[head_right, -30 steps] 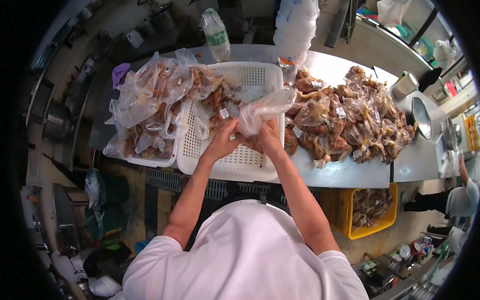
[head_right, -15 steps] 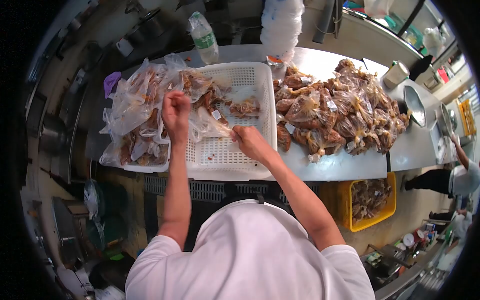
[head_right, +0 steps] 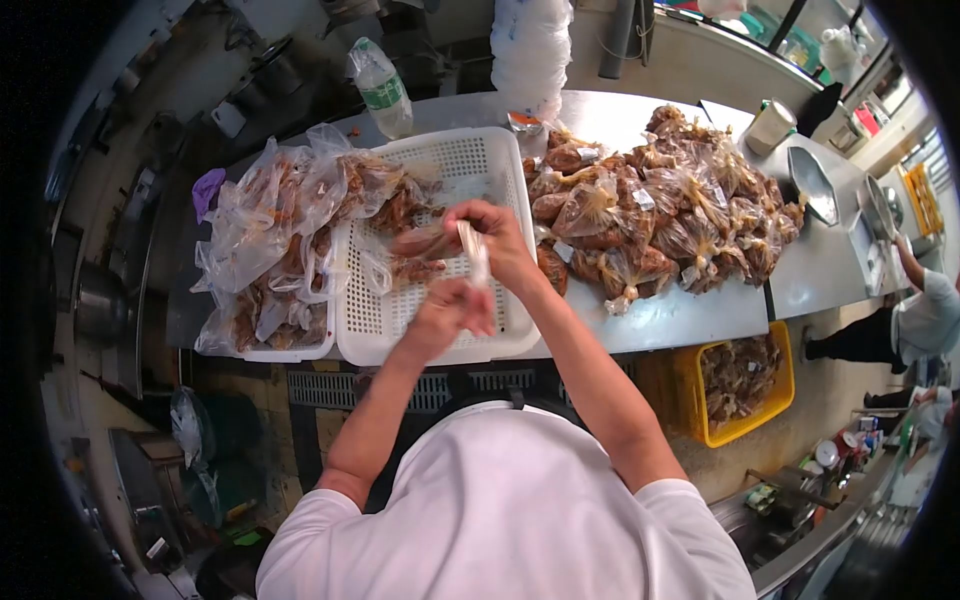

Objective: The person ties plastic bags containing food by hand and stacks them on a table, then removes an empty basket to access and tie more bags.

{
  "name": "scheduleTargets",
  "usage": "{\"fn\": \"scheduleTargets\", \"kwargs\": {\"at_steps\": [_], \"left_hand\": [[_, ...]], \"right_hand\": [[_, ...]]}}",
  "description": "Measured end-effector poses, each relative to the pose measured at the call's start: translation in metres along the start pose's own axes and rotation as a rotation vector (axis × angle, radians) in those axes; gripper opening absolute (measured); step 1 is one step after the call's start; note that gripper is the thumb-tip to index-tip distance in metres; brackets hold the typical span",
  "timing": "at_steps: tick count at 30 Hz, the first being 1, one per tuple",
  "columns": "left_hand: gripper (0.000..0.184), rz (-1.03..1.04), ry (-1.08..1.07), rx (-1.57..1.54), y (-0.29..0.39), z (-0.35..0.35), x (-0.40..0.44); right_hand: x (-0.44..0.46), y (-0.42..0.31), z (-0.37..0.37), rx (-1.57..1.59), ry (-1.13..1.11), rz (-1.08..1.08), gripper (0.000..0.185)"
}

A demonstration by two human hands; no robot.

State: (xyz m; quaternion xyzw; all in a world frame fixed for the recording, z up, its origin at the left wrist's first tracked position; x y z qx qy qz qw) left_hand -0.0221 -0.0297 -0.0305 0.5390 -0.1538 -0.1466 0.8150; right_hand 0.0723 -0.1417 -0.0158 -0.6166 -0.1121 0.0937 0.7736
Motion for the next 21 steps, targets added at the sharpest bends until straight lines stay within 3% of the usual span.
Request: {"fn": "scheduleTargets", "kwargs": {"at_steps": [2, 4, 6, 8, 9, 10, 13, 18, 20, 21], "left_hand": [[0.016, -0.101, -0.163, 0.206, -0.032, -0.02, 0.012], [0.015, 0.008, 0.285, 0.274, -0.038, -0.072, 0.03], [0.015, -0.222, 0.416, -0.58, -0.037, -0.119, 0.031], [0.032, 0.187, 0.114, 0.277, 0.024, -0.104, 0.032], [0.044, 0.122, 0.184, 0.446, 0.043, -0.075, 0.029], [0.044, 0.118, 0.178, 0.448, 0.041, -0.058, 0.027], [0.042, 0.581, 0.293, 1.264, 0.057, -0.015, 0.022], [0.033, 0.657, 0.466, 1.259, 0.044, -0.031, 0.03], [0.023, 0.388, 0.49, 0.525, 0.038, -0.053, 0.04], [0.023, 0.384, 0.487, 0.525, 0.038, -0.051, 0.04]], "right_hand": [[-0.01, -0.011, 0.021, 0.322, -0.387, 0.124, 0.006], [-0.011, -0.002, 0.018, 0.156, -0.297, 0.07, 0.009], [-0.009, 0.007, 0.01, -0.182, -0.101, -0.041, 0.015], [-0.013, 0.016, 0.011, -0.211, -0.037, 0.079, 0.015], [-0.017, 0.018, 0.011, -0.26, 0.069, 0.101, 0.014], [-0.02, 0.019, 0.01, -0.309, 0.176, 0.122, 0.014], [-0.024, 0.019, 0.016, -0.191, 0.241, 0.056, 0.013], [-0.031, 0.015, 0.004, -0.134, 0.174, 0.139, 0.009], [-0.031, 0.01, 0.001, -0.168, 0.006, 0.061, 0.012], [-0.03, 0.009, -0.003, -0.128, -0.044, 0.077, 0.013]]}}
Point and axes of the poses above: each hand's wrist, its own x-axis towards the middle knuckle, its own z-axis out of the palm, y = z × x, the point moved 4 cm from there along x, towards the middle knuckle, and after that the axes turned 9 degrees about z, right-handed, at the moved point
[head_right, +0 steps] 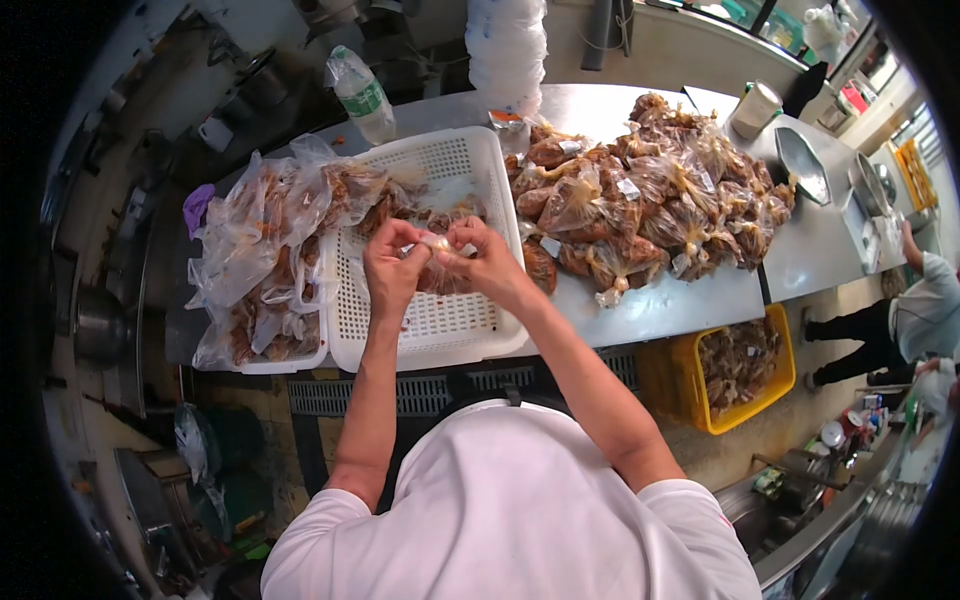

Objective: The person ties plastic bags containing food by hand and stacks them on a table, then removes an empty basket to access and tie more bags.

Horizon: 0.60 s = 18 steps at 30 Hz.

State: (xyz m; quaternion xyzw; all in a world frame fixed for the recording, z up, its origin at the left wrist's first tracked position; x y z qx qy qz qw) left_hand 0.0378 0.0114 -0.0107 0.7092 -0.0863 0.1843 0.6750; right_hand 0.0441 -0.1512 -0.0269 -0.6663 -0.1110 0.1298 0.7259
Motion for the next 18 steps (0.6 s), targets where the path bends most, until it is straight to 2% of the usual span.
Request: {"fn": "scheduleTargets", "kwargs": {"at_steps": [3, 4, 5, 7, 8, 11, 12, 14, 15, 16, 17, 18], "left_hand": [[0.018, 0.526, -0.155, 0.632, 0.029, 0.016, -0.003], [0.021, 0.403, -0.213, 0.546, 0.03, 0.02, -0.006], [0.021, 0.401, -0.213, 0.543, 0.035, 0.022, -0.008], [0.021, 0.139, -0.322, 0.309, 0.032, 0.027, -0.013], [0.018, 0.109, -0.291, 0.286, 0.02, 0.028, -0.012], [0.017, 0.181, -0.229, 0.345, 0.012, 0.044, -0.016], [0.013, 0.37, -0.264, 0.395, 0.027, 0.053, -0.019], [0.012, 0.438, -0.271, 0.38, 0.045, 0.065, -0.033], [0.012, 0.509, -0.305, 0.354, 0.053, 0.067, -0.04], [0.011, 0.454, -0.273, 0.273, 0.053, 0.062, -0.036], [0.011, 0.455, -0.266, 0.286, 0.05, 0.054, -0.031], [0.011, 0.331, -0.235, 0.302, 0.04, 0.04, -0.024]], "right_hand": [[0.001, 0.002, -0.016, 0.171, -0.065, 0.079, 0.014], [-0.001, 0.006, -0.017, 0.295, 0.021, 0.115, 0.013], [-0.004, 0.011, -0.017, 0.294, 0.023, 0.116, 0.013], [-0.013, 0.009, -0.025, -0.022, 0.25, -0.163, 0.02], [-0.019, 0.002, -0.024, -0.243, 0.327, -0.271, 0.023], [-0.026, 0.004, -0.017, -0.305, 0.419, -0.22, 0.021], [-0.03, 0.001, -0.019, -0.46, 0.477, -0.239, 0.02], [-0.017, -0.001, -0.04, -0.364, 0.408, -0.34, 0.019], [-0.009, -0.01, -0.051, -0.416, 0.47, -0.386, 0.017], [-0.006, -0.023, -0.059, -0.386, 0.533, -0.405, 0.015], [-0.005, -0.046, -0.068, -0.545, 0.673, -0.4, 0.014], [0.0, -0.052, -0.084, -0.545, 0.801, -0.299, 0.017]]}}
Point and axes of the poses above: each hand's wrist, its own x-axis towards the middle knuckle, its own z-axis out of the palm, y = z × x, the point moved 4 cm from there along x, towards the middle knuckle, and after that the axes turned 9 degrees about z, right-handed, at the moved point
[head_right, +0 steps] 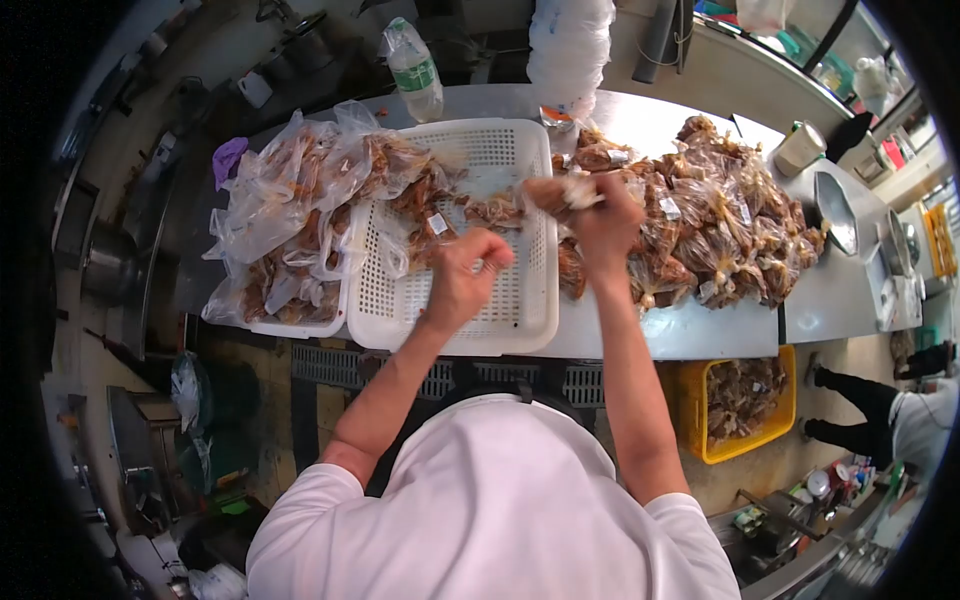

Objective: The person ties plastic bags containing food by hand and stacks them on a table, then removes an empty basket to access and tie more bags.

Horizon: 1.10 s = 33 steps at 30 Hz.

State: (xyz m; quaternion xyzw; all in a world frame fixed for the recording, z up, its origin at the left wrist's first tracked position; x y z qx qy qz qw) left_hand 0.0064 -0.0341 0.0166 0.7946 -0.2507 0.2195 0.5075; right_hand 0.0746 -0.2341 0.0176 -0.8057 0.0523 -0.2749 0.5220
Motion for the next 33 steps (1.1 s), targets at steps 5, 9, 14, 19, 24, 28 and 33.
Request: {"fn": "scheduleTargets", "kwargs": {"at_steps": [5, 9, 14, 19, 24, 28, 33], "left_hand": [[0.02, -0.152, -0.12, 0.884, -0.106, -0.072, -0.025], [0.016, -0.08, -0.514, 1.293, -0.19, -0.088, -0.069], [0.004, -0.012, -0.407, 0.637, -0.132, -0.095, -0.007], [0.016, -0.015, -0.319, 0.463, -0.057, -0.084, 0.026], [0.021, -0.05, -0.241, 0.466, -0.077, -0.099, 0.001], [0.021, -0.208, -0.08, 0.449, -0.078, -0.105, -0.017], [0.072, -0.002, -0.083, 0.194, -0.037, -0.043, -0.025]], "right_hand": [[0.023, -0.004, -0.017, 0.003, 0.064, -0.029, 0.032], [-0.009, 0.007, 0.018, 0.115, -0.21, -0.017, 0.042], [-0.068, -0.006, 0.069, 0.118, -0.7, -0.005, 0.056], [-0.105, -0.035, 0.107, 0.163, -0.663, 0.026, 0.061], [-0.085, -0.014, 0.094, 0.021, -0.603, -0.033, 0.017], [-0.07, -0.031, 0.069, -0.107, -0.54, -0.156, 0.01], [-0.065, -0.042, 0.075, 0.246, -0.659, 0.324, 0.017]]}}
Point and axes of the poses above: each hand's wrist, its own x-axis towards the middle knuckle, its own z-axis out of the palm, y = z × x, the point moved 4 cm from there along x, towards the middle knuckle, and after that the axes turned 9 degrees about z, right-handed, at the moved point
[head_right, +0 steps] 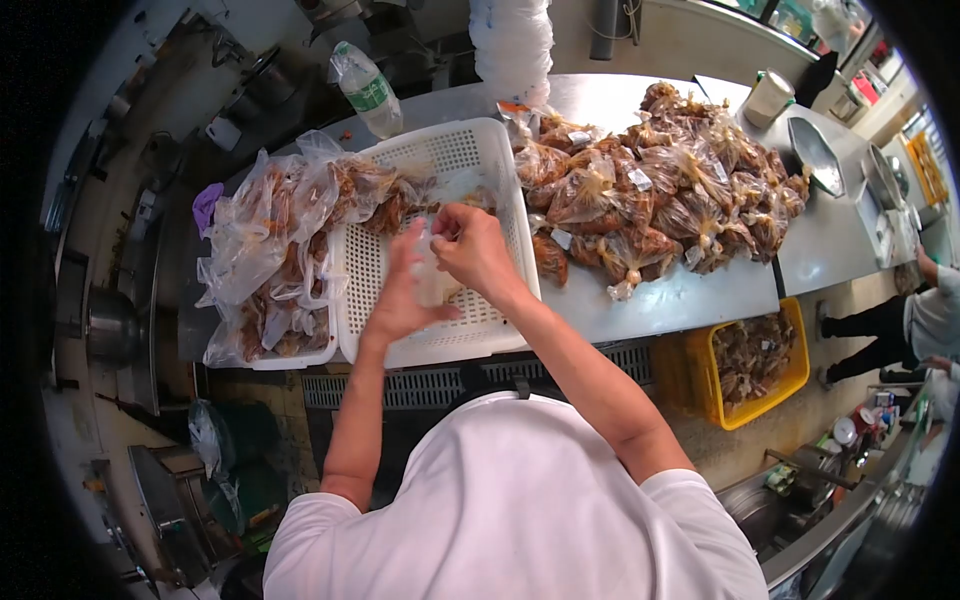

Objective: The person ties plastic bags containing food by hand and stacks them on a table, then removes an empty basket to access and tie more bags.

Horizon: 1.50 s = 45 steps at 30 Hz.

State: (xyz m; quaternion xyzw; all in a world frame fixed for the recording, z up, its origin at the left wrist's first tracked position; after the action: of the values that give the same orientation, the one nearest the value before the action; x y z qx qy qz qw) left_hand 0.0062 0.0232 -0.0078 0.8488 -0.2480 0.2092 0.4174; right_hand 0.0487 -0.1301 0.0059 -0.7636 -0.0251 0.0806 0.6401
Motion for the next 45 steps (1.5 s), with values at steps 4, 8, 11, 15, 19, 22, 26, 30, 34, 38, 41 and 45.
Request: {"fn": "scheduleTargets", "kwargs": {"at_steps": [4, 8, 11, 15, 19, 22, 26, 30, 34, 38, 41, 45], "left_hand": [[0.059, -0.196, -0.101, 0.097, -0.026, 0.019, 0.004], [0.021, -0.105, -0.079, -0.226, 0.011, -0.017, 0.053], [0.021, 0.137, -0.201, -0.258, 0.037, -0.008, 0.071], [0.046, 0.147, 0.121, -0.223, 0.039, -0.03, 0.07], [0.045, -0.109, 0.131, -0.067, -0.037, 0.01, 0.008], [0.038, -0.426, -0.159, -0.198, -0.043, 0.032, -0.005], [0.032, 0.193, 0.011, 0.019, -0.009, 0.012, 0.019], [0.022, -0.12, 0.065, -0.331, -0.028, 0.034, 0.023], [0.028, -0.685, 0.29, -1.695, -0.092, 0.024, 0.028], [0.034, -0.367, 0.427, -1.179, -0.064, -0.021, 0.052], [0.039, 0.333, 0.182, 0.133, 0.032, -0.053, 0.078], [0.041, 0.394, -0.468, 0.451, -0.001, -0.003, 0.032]], "right_hand": [[0.011, 0.029, 0.007, 0.223, -0.221, 0.011, 0.041], [-0.011, -0.013, -0.034, -0.013, -0.032, -0.388, 0.056], [0.002, 0.044, -0.004, -0.298, -0.468, -0.215, 0.062], [0.014, 0.091, 0.015, 0.181, -0.17, -0.028, 0.032], [0.009, 0.08, 0.001, 0.529, -0.122, 0.145, 0.027], [0.023, 0.096, 0.02, 0.785, -0.207, 0.173, 0.027], [0.022, 0.08, 0.015, 0.644, -0.176, 0.137, 0.029], [0.008, 0.049, 0.03, -0.222, -0.249, -0.373, 0.027], [0.005, 0.067, 0.031, -0.019, -0.541, 0.038, 0.037], [0.004, 0.041, 0.027, -0.178, -0.432, -0.06, 0.035], [0.009, 0.04, 0.015, -0.358, -0.285, -0.201, 0.028], [0.005, 0.039, 0.005, -0.537, -0.274, -0.355, 0.014]]}}
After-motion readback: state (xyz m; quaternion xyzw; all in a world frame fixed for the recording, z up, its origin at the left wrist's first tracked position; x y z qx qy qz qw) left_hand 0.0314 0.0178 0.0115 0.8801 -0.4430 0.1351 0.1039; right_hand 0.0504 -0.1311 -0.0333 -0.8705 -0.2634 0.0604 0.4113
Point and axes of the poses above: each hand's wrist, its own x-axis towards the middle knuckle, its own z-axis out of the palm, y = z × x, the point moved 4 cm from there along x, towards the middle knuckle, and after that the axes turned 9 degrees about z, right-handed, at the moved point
